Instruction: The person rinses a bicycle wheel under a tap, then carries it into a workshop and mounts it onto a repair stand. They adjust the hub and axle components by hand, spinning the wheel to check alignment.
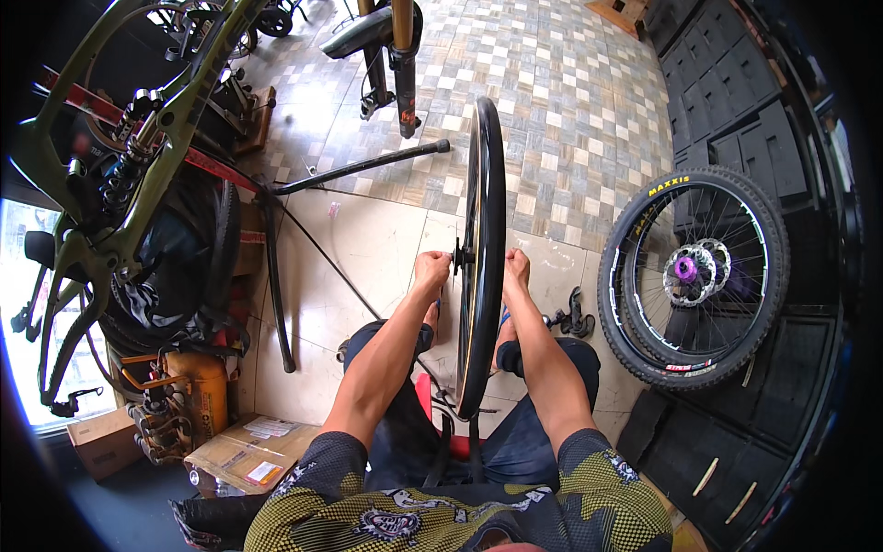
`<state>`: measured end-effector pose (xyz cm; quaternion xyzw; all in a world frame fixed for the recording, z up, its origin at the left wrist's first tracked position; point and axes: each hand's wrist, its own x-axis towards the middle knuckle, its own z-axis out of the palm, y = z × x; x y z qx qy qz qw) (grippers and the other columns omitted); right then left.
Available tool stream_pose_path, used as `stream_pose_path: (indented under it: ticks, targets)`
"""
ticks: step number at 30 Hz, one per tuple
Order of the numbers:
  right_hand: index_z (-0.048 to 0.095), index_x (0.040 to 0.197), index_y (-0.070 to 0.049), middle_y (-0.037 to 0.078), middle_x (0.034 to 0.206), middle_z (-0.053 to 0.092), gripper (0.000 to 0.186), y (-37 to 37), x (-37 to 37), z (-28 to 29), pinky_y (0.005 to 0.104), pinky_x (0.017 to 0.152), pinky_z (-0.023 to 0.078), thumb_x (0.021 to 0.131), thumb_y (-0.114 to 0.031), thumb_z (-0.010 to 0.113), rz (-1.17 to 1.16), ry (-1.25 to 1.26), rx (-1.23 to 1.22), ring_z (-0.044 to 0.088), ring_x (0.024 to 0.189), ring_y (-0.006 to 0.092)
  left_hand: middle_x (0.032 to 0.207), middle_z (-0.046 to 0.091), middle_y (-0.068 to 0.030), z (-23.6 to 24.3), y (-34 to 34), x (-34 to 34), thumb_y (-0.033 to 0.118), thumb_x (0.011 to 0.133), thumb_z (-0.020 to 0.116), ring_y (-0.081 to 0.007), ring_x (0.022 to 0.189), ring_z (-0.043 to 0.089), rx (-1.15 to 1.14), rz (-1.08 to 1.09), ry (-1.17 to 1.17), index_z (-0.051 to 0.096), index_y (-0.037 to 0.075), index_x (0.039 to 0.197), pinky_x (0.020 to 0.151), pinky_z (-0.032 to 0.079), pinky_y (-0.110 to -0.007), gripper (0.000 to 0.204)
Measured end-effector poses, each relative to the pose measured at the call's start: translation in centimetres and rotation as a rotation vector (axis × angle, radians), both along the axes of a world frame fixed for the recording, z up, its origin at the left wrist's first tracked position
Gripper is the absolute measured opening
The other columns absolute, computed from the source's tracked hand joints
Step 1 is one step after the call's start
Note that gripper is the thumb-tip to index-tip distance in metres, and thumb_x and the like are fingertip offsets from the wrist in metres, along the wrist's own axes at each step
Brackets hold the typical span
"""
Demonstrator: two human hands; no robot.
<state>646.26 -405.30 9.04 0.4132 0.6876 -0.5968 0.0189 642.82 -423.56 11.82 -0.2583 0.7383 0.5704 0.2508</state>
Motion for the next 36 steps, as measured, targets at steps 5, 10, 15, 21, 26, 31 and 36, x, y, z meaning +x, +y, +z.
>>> stream_pose_path:
  ticks: [5, 10, 15, 21, 26, 31, 36]
  targets:
    - [0.058, 0.084, -0.006, 0.005, 0.072, 0.059, 0.02, 0.5, 0.1, -0.8, 0.0377, 0.065, 0.048, 0.082, -0.017, 0.075, 0.021, 0.036, 0.027, 0.056, 0.067, 0.019, 0.076, 0.068, -0.0049, 0.4, 0.3, -0.1, 0.024, 0.098, 0.069, -0.0126, 0.067, 0.058, -0.013, -0.025, 0.025, 0.074, -0.001, 0.095, 0.059, 0.047, -0.032, 0.025]
    - [0.059, 0.084, -0.007, 0.006, 0.072, 0.059, 0.02, 0.4, 0.1, -0.7, 0.0381, 0.065, 0.049, 0.082, -0.018, 0.075, -0.003, 0.023, 0.001, 0.057, 0.067, 0.0194, 0.076, 0.068, -0.0051, 0.6, 0.3, -0.3, 0.021, 0.096, 0.07, -0.0127, 0.067, 0.059, -0.024, -0.027, 0.007, 0.074, -0.001, 0.095, 0.059, 0.048, -0.032, 0.023]
    - [0.059, 0.083, -0.007, 0.006, 0.072, 0.059, 0.021, 0.5, 0.0, -0.2, 0.0382, 0.065, 0.049, 0.082, -0.019, 0.076, 0.021, -0.016, 0.073, 0.057, 0.067, 0.0198, 0.077, 0.069, -0.0054, 0.4, 0.5, -0.2, 0.02, 0.095, 0.07, -0.0129, 0.067, 0.06, -0.03, -0.023, 0.012, 0.075, -0.002, 0.096, 0.059, 0.048, -0.032, 0.022]
    - [0.059, 0.083, -0.007, 0.006, 0.071, 0.059, 0.021, 0.2, -0.2, 0.1, 0.0387, 0.064, 0.049, 0.082, -0.019, 0.076, 0.017, -0.006, 0.031, 0.057, 0.066, 0.0203, 0.078, 0.068, -0.0055, -0.1, 0.1, -0.3, 0.021, 0.095, 0.069, -0.0129, 0.067, 0.059, -0.017, -0.017, 0.017, 0.075, -0.002, 0.097, 0.059, 0.048, -0.033, 0.023]
    - [0.058, 0.083, -0.006, 0.006, 0.071, 0.059, 0.022, 0.5, -0.2, -0.6, 0.0386, 0.064, 0.049, 0.082, -0.019, 0.076, 0.001, -0.004, -0.005, 0.056, 0.066, 0.02, 0.076, 0.066, -0.0041, 0.0, 0.4, -0.4, 0.02, 0.096, 0.069, -0.0122, 0.067, 0.056, -0.092, -0.066, 0.025, 0.074, -0.002, 0.098, 0.059, 0.047, -0.032, 0.023]
    - [0.059, 0.083, -0.006, 0.006, 0.071, 0.059, 0.022, 0.4, -0.2, -1.0, 0.0386, 0.065, 0.049, 0.081, -0.019, 0.076, 0.006, 0.011, 0.005, 0.056, 0.067, 0.0203, 0.076, 0.066, -0.0042, 0.0, 0.2, -0.5, 0.02, 0.096, 0.068, -0.0126, 0.067, 0.057, -0.056, -0.052, 0.023, 0.075, -0.001, 0.098, 0.06, 0.047, -0.032, 0.022]
    - [0.059, 0.083, -0.006, 0.006, 0.071, 0.059, 0.021, 0.4, -0.2, -0.7, 0.0388, 0.064, 0.048, 0.082, -0.019, 0.075, 0.013, -0.005, 0.039, 0.056, 0.066, 0.0205, 0.079, 0.068, -0.006, 0.2, 0.3, -0.4, 0.02, 0.097, 0.067, -0.0138, 0.07, 0.059, -0.033, -0.042, 0.021, 0.075, -0.001, 0.099, 0.062, 0.049, -0.033, 0.023]
